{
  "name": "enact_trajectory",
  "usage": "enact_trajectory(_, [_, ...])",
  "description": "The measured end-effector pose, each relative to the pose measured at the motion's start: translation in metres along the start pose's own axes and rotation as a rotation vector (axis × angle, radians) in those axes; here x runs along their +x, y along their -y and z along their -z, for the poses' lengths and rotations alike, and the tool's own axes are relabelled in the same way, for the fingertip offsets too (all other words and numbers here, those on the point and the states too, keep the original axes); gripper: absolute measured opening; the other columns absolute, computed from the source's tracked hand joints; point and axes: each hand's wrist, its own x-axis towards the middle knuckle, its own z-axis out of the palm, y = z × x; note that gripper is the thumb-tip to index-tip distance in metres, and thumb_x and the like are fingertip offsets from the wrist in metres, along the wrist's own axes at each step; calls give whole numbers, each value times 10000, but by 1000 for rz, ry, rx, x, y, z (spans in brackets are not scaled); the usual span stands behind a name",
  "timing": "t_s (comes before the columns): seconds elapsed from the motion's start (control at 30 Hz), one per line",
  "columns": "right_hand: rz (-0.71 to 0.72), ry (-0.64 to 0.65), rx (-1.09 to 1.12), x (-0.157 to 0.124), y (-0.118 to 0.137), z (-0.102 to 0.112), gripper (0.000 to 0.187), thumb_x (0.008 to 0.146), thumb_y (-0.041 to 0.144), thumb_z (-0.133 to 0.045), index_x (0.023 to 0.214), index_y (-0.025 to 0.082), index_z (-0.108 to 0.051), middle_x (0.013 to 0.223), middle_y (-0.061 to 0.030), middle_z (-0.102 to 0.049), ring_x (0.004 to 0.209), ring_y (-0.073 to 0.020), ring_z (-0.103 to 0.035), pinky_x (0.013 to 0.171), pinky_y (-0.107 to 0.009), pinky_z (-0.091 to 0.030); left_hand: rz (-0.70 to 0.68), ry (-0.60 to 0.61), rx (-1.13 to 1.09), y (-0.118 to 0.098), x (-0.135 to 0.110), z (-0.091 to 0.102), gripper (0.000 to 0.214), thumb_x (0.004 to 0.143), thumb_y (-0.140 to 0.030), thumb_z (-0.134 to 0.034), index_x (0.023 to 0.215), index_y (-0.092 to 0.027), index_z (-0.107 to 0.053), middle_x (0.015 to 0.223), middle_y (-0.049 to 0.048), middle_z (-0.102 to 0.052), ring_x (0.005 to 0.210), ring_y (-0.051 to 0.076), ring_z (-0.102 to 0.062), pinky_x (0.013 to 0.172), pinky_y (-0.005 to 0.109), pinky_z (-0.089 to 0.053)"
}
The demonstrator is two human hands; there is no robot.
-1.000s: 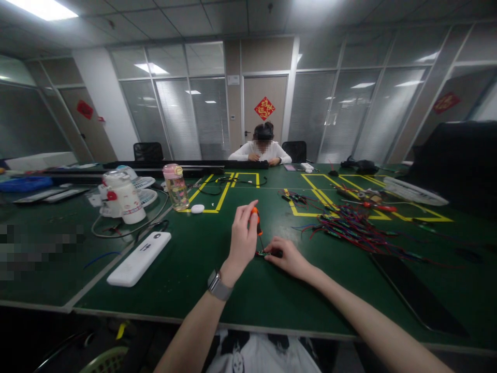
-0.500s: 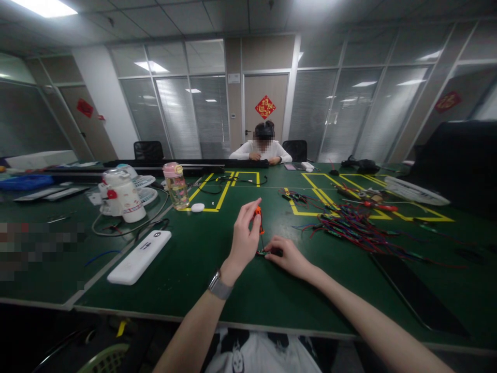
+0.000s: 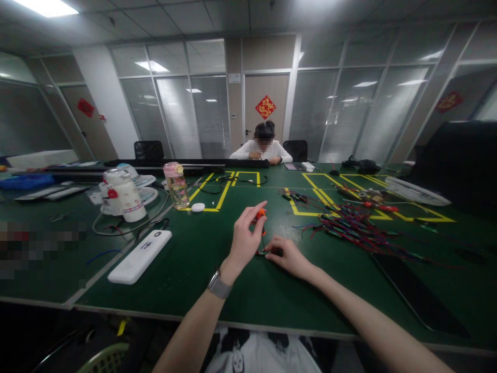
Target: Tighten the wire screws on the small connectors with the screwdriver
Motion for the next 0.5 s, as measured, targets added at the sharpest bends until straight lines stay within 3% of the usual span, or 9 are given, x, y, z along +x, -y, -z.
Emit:
enact_trajectory(0.13, [-9, -1, 8, 0, 1, 0, 81, 750, 110, -685, 816, 156, -690, 807, -22, -580, 715, -151, -568, 664, -261, -450, -50, -27, 78, -3, -1, 0, 243, 865, -230, -603, 1104, -240, -645, 922, 24, -540, 829, 132, -567, 728, 235, -509])
enact_trajectory(0.33, [5, 2, -2, 0, 0, 0, 83, 758, 130, -681, 833, 160, -702, 804, -25, -581, 719, -152, -567, 666, -262, -451, -22, 31, 16, -3, -2, 0, 364, 963, -209, -400, 1307, -258, -506, 1154, 73, -537, 991, 157, -591, 833, 276, -511])
enact_trajectory(0.5, [1, -6, 0, 1, -3, -1, 83, 751, 131, -681, 828, 156, -698, 797, -24, -579, 713, -153, -567, 662, -264, -455, -25, 12, 24, -1, 0, 0, 318, 931, -216, -482, 1237, -247, -563, 1071, 58, -568, 918, 150, -604, 765, 255, -529])
